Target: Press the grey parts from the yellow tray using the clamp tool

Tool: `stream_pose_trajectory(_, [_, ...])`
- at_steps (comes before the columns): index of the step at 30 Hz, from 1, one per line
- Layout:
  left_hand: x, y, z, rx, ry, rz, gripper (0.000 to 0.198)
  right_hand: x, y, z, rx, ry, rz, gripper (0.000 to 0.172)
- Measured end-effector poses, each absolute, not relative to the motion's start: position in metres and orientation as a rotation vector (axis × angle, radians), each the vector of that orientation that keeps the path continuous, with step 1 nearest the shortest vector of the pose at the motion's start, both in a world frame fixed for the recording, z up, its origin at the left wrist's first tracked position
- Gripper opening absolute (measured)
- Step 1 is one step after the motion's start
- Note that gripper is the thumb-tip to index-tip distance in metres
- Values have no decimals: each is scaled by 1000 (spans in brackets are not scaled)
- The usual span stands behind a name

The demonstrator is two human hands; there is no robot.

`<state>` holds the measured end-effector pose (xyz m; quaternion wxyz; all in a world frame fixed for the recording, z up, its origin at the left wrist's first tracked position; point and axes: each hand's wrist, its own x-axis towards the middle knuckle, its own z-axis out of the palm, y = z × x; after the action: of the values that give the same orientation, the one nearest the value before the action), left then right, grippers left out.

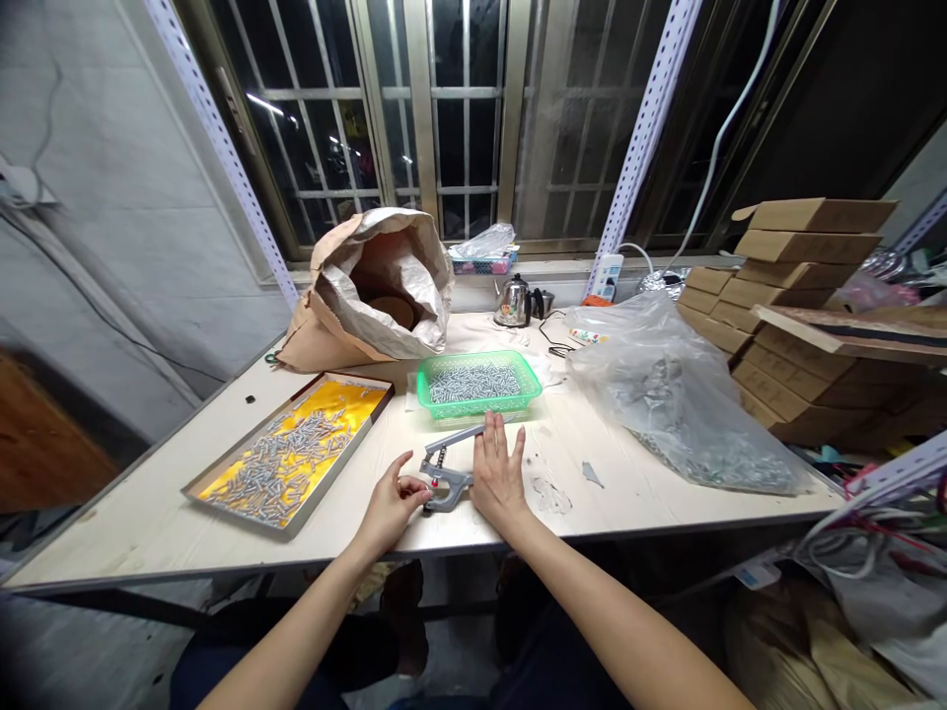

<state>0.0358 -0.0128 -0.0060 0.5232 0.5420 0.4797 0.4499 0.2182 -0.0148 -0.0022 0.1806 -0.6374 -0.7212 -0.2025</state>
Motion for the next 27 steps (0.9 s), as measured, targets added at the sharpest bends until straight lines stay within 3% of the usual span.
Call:
stream_pose_trajectory(19, [33,1,28,1654,1200,654,99,216,-18,-4,-1825,-2019,-621,71])
stream_pose_trajectory(27, [37,-8,22,1516,1103,690,100,214,-20,-5,-1832,-2008,-603,70])
